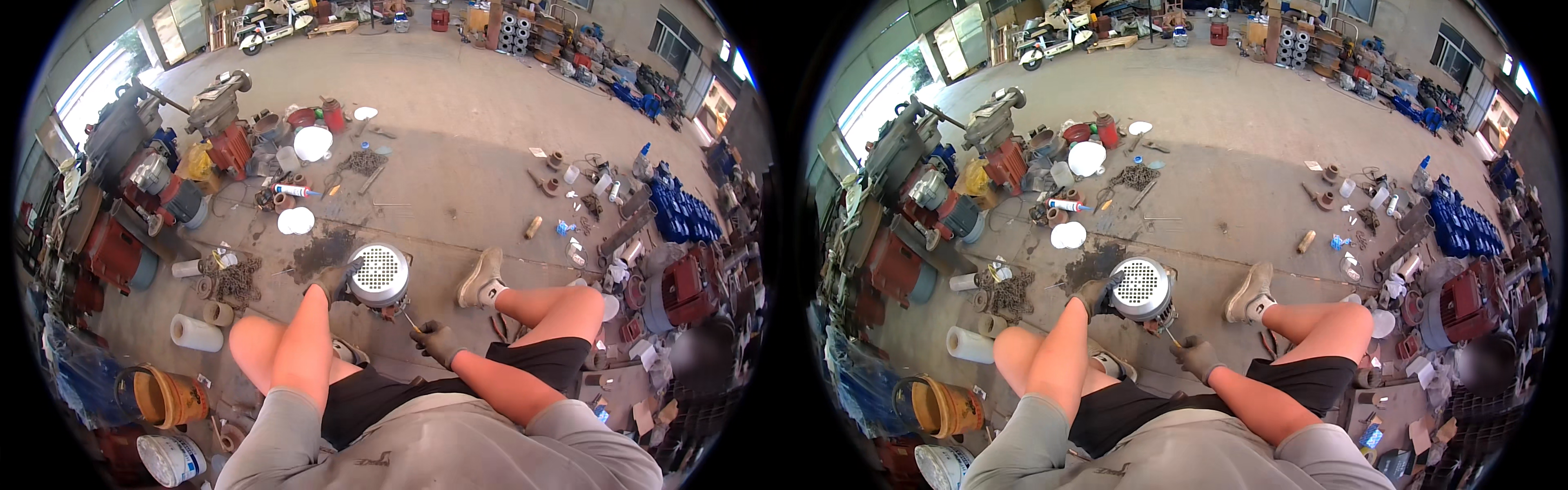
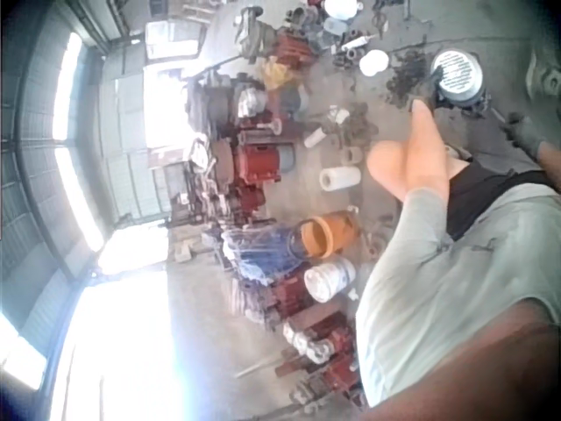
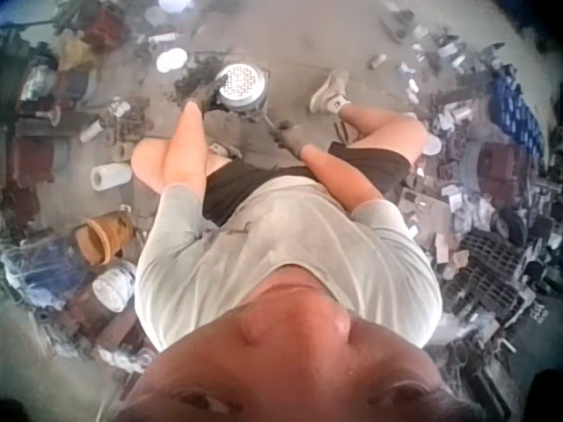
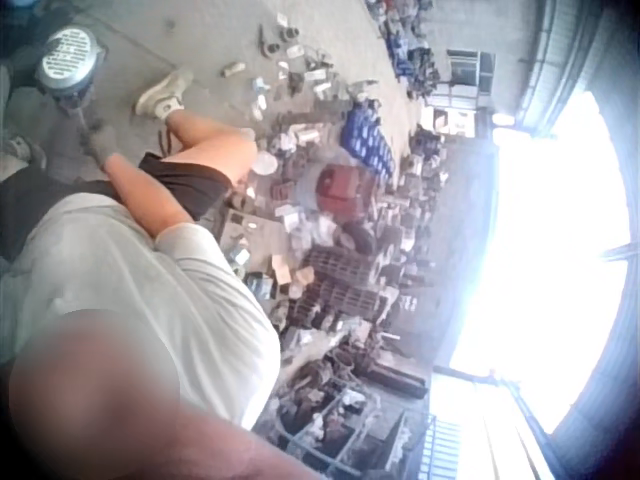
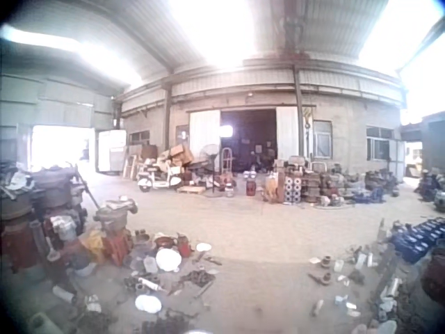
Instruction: The person sits on the floor of a workshop and uses a screwdriver to remove screws from the end cap of an electric motor. They then detach the end cap to expose the internal components.
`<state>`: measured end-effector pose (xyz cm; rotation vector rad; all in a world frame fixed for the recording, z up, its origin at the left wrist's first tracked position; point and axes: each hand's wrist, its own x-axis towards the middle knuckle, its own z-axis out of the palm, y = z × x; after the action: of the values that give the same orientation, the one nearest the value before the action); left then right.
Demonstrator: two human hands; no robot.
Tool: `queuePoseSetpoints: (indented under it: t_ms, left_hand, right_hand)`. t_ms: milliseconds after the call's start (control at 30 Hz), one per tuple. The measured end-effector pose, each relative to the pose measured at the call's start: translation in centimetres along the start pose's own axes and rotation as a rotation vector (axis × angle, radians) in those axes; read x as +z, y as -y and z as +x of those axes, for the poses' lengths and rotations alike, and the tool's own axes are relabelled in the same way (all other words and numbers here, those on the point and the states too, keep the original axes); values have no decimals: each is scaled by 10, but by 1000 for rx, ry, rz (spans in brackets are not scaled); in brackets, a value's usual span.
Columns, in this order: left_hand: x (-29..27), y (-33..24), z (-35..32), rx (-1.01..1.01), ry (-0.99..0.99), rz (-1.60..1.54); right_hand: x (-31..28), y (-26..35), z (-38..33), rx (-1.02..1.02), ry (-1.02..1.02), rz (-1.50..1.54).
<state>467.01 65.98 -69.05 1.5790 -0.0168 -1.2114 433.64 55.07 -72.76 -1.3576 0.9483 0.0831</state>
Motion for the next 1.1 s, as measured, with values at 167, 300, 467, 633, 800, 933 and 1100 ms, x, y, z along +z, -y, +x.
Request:
queuePoseSetpoints:
  t_ms: [167,300,467,633,800,933,1100]
  left_hand:
    - [3,-5,-5,24,-55,26]
    - [-9,3,-9,-11,-57,16]
    - [13,-7,-24,21,-39,12]
    - [-2,1,-17,38,-87,38]
    - [-3,6,-1,26,-57,60]
    - [-10,12,9,13,16,29]
    - [-10,13,4,12,-49,43]
  right_hand:
    - [-4,-4,10,91,80,307]
    - [7,6,-3,14,18,72]
    - [-5,-10,16,102,60,301]
    - [5,7,2,10,-1,113]
    - [0,-2,13,31,27,143]
    - [1,-3,15,62,66,258]
    - [6,24,-4,61,40,36]
